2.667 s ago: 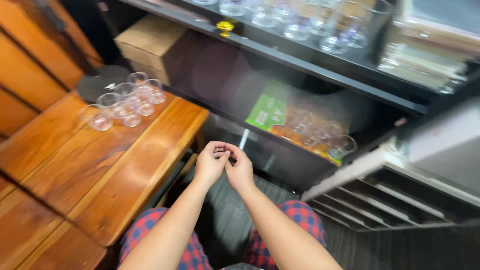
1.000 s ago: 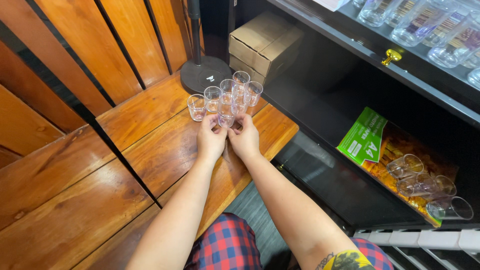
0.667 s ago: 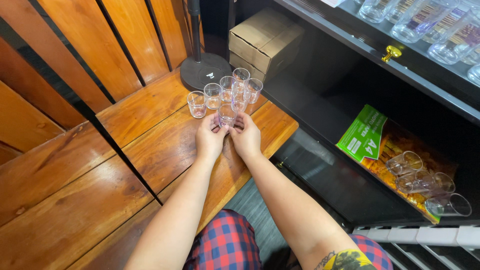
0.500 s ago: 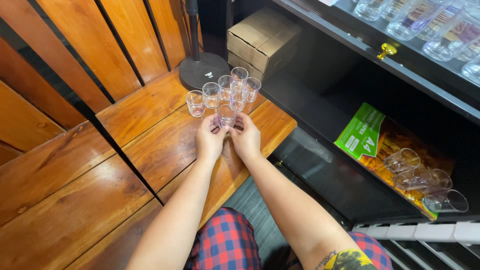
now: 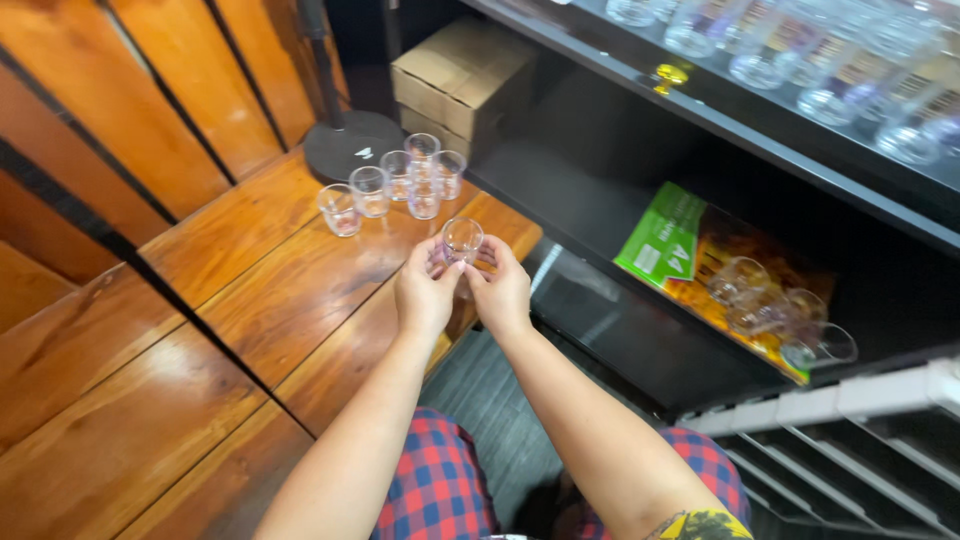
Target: The person places a cardboard box on a shelf and then repeatedly picks up small clear glasses from a wooden bench, arranging them on a lower shelf. The person handles the glasses one by one or in small groups, moving them from the bench to the shelf.
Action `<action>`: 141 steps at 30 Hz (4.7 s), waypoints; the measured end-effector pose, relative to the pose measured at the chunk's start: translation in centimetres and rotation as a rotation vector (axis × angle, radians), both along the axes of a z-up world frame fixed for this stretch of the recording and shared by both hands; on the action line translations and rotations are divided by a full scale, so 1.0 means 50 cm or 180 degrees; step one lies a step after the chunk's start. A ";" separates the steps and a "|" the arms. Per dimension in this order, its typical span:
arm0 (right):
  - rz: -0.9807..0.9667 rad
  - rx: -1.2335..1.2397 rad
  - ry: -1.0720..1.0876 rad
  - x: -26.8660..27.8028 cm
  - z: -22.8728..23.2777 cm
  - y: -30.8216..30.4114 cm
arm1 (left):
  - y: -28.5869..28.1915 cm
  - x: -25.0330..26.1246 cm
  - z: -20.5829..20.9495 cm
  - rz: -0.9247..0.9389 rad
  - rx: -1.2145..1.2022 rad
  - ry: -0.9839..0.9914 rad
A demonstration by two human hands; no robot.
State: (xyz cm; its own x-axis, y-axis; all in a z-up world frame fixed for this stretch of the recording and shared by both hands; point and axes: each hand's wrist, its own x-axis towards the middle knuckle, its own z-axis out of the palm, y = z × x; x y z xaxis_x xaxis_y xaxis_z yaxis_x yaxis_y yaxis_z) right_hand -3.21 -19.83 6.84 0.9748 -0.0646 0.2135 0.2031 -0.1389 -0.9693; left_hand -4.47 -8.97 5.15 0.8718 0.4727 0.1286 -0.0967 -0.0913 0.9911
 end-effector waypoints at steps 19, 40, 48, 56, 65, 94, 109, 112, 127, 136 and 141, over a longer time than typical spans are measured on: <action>-0.1402 -0.0261 0.0023 -0.056 -0.023 -0.417 | -0.436 -0.013 0.073 -0.1142 -0.0012 0.0156; -0.1534 -0.0094 0.0328 -0.045 -0.013 -0.605 | -0.647 0.089 0.031 -0.1732 0.0169 0.0276; -0.1401 -0.0183 0.0638 -0.056 0.041 -0.613 | -0.672 0.114 0.015 -0.1850 -0.0031 0.0348; -0.1271 0.0074 0.0669 -0.045 0.010 -0.629 | -0.686 0.138 -0.010 -0.1922 0.0105 0.0444; -0.1258 0.0085 0.0632 -0.051 0.030 -0.625 | -0.698 0.145 -0.017 -0.1847 0.0392 0.0437; -0.1046 -0.0749 0.0578 -0.090 -0.094 -0.522 | -0.536 0.008 -0.075 -0.1833 -0.0068 0.0505; 0.0141 -0.0763 0.0923 -0.114 -0.142 -0.401 | -0.342 -0.082 -0.178 -0.1218 -0.0488 0.0510; 0.0377 -0.0906 0.0926 -0.124 -0.144 -0.372 | -0.315 -0.087 -0.217 -0.1163 -0.0624 0.0574; 0.0563 -0.1004 0.0866 -0.131 -0.151 -0.324 | -0.295 -0.077 -0.259 -0.0904 -0.0813 0.0383; 0.0469 -0.0786 0.0884 -0.138 -0.130 -0.325 | -0.289 -0.089 -0.214 -0.0989 -0.0584 0.0366; 0.0509 -0.0725 0.0861 -0.146 -0.113 -0.325 | -0.287 -0.092 -0.218 -0.0983 -0.0606 0.0419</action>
